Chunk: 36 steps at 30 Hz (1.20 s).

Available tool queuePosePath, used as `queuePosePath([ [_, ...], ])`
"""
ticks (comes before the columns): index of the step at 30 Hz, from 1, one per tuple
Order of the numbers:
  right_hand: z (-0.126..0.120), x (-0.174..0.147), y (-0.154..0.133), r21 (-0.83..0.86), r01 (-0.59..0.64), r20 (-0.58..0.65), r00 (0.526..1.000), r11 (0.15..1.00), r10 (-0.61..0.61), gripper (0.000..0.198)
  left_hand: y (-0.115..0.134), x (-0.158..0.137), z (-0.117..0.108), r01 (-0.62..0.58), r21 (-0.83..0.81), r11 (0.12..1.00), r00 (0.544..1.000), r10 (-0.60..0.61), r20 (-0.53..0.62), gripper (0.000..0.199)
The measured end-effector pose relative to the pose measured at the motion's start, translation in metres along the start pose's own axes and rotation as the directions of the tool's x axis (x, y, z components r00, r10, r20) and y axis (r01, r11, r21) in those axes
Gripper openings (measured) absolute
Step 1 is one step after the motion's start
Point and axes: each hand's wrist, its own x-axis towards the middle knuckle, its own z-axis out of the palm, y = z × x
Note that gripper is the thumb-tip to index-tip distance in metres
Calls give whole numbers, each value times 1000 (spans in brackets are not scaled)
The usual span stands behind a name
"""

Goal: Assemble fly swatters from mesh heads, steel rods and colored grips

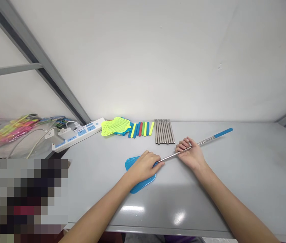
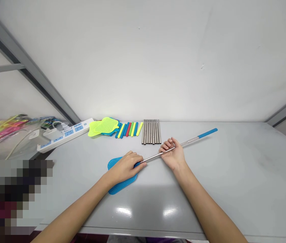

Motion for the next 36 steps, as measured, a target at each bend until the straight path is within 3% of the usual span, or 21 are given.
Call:
queuePosePath([
  [12, 2, 4, -8, -105, 132, -27, 990, 986, -136, 22, -2, 0, 0, -14, -32, 999, 1000, 14, -6, 23],
  [19, 2, 4, -13, -69, 136, -18, 990, 988, -138, 28, -1, -1, -3, 10, -58, 998, 1000, -11, -14, 24],
  [27, 5, 1, -22, -202, 195, -47, 977, 960, -209, 28, 11, 1, 2, -24, -72, 997, 1000, 25, 9, 31],
  [36, 4, -1, -20, -179, 208, -101, 968, 962, -228, 35, 17, -3, 9, 11, -96, 995, 999, -8, 34, 33],
])
